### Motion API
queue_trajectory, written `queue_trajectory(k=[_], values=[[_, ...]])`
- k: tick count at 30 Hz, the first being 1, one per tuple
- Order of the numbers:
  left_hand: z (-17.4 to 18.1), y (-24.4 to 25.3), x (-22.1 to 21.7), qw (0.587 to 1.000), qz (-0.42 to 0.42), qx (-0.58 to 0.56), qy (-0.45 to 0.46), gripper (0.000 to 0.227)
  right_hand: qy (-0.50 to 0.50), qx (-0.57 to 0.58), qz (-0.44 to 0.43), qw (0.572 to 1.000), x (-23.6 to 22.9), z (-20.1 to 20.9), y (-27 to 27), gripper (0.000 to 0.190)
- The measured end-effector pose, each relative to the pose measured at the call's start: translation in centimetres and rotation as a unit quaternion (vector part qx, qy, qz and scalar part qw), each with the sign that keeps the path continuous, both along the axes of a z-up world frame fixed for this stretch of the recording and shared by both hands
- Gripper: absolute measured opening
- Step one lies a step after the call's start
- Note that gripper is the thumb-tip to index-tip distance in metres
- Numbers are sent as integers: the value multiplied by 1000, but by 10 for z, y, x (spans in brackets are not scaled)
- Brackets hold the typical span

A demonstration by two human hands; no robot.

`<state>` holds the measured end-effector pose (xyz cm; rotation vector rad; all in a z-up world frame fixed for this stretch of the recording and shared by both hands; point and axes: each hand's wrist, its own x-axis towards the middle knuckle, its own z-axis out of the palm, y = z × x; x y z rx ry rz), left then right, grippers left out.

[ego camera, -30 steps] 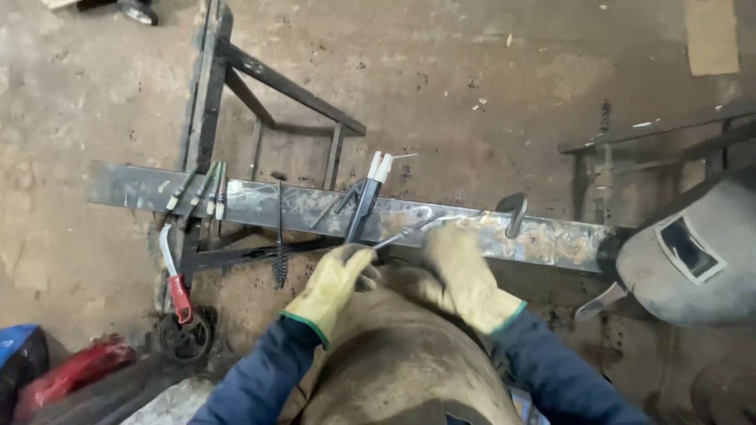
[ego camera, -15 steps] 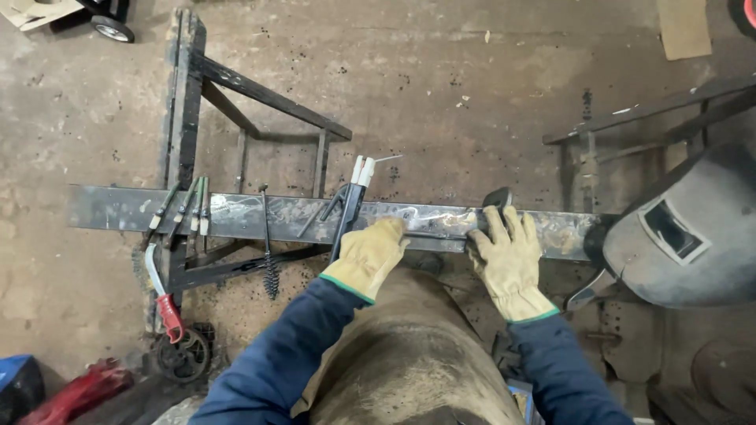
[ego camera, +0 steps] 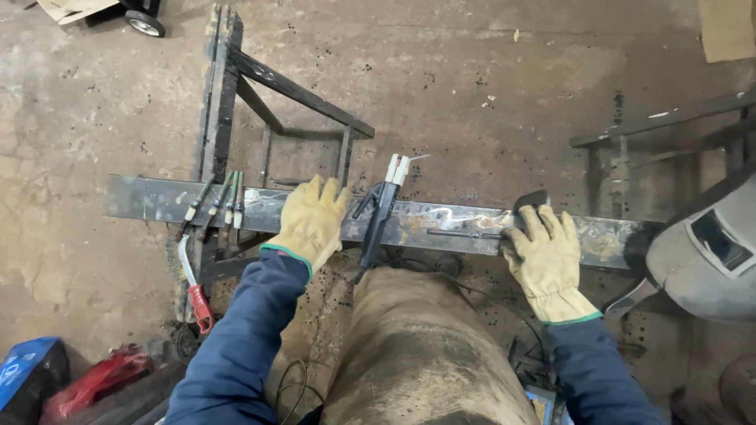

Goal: The person welds a steel frame clamped on a work stand, striking an arc with a welding electrode holder while wearing a welding helmet. Between welds they chip and brush slag from the weld, measure the frame with a tape measure, and reposition the electrode before welding again.

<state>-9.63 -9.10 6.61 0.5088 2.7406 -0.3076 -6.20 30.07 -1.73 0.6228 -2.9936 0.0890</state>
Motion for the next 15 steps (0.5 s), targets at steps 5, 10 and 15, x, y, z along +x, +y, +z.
queue_trajectory(k=[5, 10, 15], values=[[-9, -16, -24, 994, -108, 28, 4, 72, -13, -19, -46, 999, 3, 22, -8, 48], [-10, -14, -52, 976, -209, 63, -24, 80, -42, 11, -76, 996, -1, 28, -16, 51], [-8, -14, -66, 961, -200, 4, -189, 101, -60, 82, -111, 989, 7, 22, -21, 46]])
